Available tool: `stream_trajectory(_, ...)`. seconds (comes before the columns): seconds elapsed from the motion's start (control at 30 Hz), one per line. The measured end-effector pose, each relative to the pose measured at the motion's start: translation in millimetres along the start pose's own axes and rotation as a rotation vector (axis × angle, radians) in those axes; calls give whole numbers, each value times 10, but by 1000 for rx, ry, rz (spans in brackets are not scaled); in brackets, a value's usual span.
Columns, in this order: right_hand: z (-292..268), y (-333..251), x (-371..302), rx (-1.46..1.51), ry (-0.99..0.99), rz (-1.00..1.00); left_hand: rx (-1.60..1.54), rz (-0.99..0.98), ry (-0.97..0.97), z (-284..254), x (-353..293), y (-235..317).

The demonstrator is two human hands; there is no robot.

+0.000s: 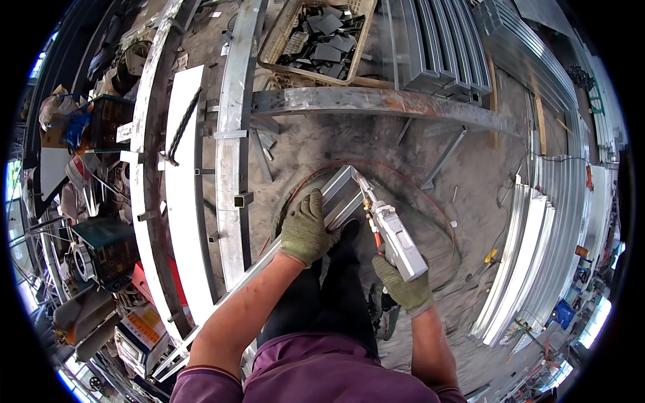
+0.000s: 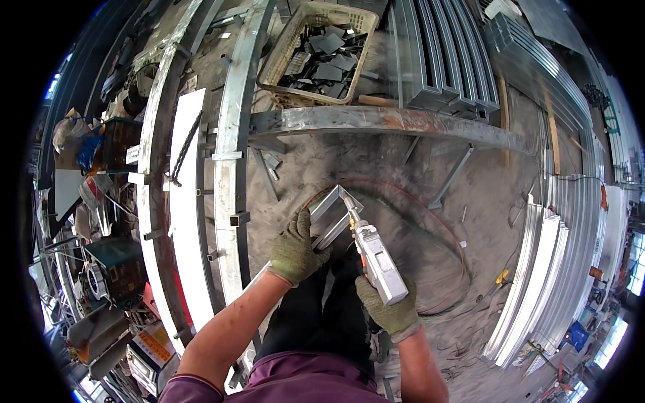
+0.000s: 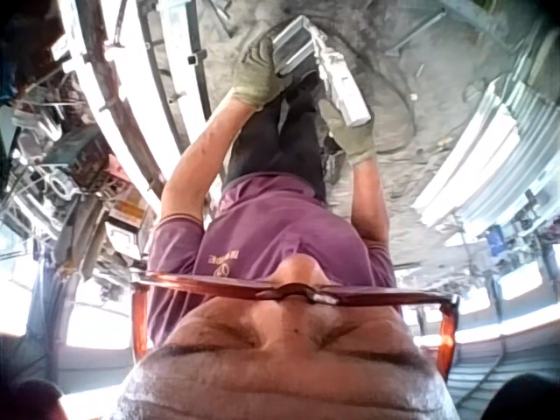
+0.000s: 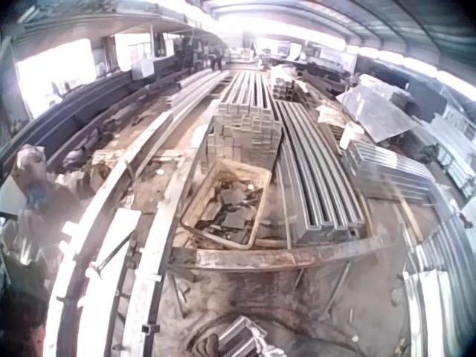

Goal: The person welds rectangular metal frames using a handheld welding torch. They position the frames on a workbench, weld the corners, and move to different frames throughout the clip.

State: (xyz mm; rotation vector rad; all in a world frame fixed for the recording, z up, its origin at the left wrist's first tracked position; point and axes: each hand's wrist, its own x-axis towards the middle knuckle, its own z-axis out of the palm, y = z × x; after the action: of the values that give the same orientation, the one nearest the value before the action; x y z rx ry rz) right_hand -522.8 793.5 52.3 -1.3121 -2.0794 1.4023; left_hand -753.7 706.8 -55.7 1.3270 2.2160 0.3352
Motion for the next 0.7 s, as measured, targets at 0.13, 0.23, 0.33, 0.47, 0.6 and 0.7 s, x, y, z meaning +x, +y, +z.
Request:
stream_trajectory(0.13,31,34,20,-2,-2,-3,10,31,47,-16,1,11)
stream_trajectory(0.23,49,64,31,-55,1,-37,6,30,36,-19,0,15)
stream_trajectory(0.33,93,67,14,-59,-4,35,-1,8,19,-78,0,57)
stream_trajectory(0.47,90,69,11,-24,-72,34,-5,22,54,-81,0,53)
stream_trajectory(0.6,132,97,20,-77,-41,9,-18,13,43,-87,-5,62)
stream_trajectory(0.7,156,61,35,-34,-17,76,-20,36,58,-52,-6,36)
